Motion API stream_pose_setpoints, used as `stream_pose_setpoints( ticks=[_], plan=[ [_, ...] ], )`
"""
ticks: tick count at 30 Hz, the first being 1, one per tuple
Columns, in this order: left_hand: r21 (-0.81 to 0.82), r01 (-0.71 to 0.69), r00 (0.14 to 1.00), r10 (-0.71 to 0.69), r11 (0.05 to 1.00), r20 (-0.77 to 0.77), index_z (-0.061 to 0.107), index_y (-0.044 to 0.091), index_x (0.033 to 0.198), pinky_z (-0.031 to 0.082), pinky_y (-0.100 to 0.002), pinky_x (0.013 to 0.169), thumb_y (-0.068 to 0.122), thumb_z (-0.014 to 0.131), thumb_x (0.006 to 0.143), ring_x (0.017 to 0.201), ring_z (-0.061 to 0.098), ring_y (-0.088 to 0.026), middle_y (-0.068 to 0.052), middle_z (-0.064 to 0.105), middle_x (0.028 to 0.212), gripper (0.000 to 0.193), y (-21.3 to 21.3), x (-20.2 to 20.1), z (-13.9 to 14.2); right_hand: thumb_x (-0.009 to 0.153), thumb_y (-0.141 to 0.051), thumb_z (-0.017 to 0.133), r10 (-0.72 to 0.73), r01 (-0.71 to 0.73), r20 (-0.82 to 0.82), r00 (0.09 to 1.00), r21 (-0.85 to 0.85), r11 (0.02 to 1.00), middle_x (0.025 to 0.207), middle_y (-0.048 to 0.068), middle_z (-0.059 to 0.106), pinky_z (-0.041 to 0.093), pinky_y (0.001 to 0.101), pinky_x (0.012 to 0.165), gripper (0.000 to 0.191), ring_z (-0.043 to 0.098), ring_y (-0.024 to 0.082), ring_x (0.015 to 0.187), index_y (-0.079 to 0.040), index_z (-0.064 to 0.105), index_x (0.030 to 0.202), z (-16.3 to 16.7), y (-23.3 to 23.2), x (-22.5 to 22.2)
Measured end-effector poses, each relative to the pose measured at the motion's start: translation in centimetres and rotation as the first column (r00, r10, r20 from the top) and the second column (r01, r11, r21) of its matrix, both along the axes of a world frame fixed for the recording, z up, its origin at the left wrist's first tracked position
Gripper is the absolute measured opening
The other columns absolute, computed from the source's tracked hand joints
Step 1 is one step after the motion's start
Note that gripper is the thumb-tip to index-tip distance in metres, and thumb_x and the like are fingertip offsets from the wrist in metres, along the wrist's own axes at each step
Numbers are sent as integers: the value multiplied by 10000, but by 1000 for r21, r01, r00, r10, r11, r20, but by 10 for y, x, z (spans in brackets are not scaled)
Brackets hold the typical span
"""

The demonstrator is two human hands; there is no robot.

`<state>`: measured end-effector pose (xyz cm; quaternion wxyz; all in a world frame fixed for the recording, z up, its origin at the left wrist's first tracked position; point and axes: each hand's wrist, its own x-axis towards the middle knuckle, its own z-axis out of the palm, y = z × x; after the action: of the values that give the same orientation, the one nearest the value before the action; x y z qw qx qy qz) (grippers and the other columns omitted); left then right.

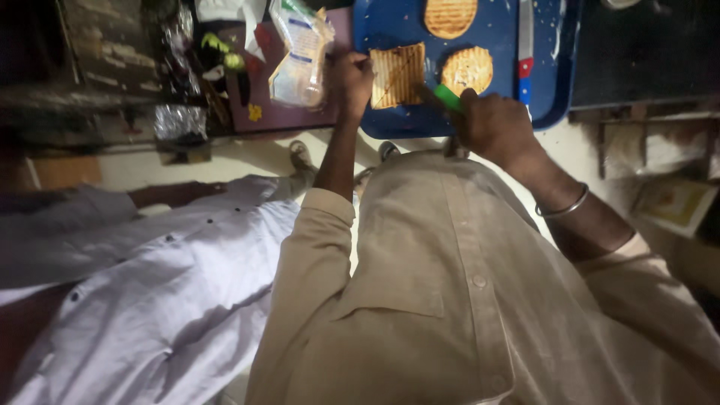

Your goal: The person spreads a white condiment onto round crackers and a rectangular cracker using a knife. They then cut the rectangular cracker into smaller pieces on a blue tray. The person handles the crackers and knife throughout the clip.

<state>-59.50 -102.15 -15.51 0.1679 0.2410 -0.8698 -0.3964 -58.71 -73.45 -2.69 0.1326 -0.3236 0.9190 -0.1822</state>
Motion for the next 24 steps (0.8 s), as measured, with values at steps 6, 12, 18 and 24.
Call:
stream_pose_setpoints(
  ticks=[6, 12, 18, 24],
  plan=[
    [340, 52, 978, 21, 939, -208, 712, 19, 860, 588, -319, 579, 139, 743, 848, 601, 760, -165, -97, 760, 689, 125, -1, 1, -23, 1042, -324, 647, 5, -2, -118, 993, 22, 1000, 655, 199, 631, 522, 512, 511, 304, 660, 399, 590, -42, 597, 940, -5, -8, 9],
    [68, 37, 986, -26, 997, -162, 756, 27, 798, 565, -312, 595, 76, 766, 799, 628, 751, -164, -102, 756, 712, 50, -2, 0, -35, 1078, -323, 634, 44, -28, -174, 984, 91, 995, 622, 199, 617, 512, 512, 473, 310, 644, 391, 538, -51, 587, 936, -7, -15, 15],
    [334, 38, 984, 22, 942, -175, 732, 25, 827, 578, -311, 611, 95, 719, 859, 648, 761, -198, -111, 761, 722, 78, 6, 0, -47, 1070, -320, 588, 19, -4, -68, 998, 212, 977, 662, 221, 641, 528, 539, 483, 302, 667, 431, 574, -37, 570, 966, -27, -33, 14],
    [210, -64, 979, 102, 976, -177, 746, 48, 840, 583, -332, 640, 103, 710, 846, 691, 755, -229, -134, 752, 765, 65, 10, 3, -47, 1054, -323, 582, -58, 39, 67, 996, 264, 964, 677, 256, 640, 539, 598, 572, 301, 671, 487, 633, -25, 566, 1011, -33, -57, 5]
  ],
)
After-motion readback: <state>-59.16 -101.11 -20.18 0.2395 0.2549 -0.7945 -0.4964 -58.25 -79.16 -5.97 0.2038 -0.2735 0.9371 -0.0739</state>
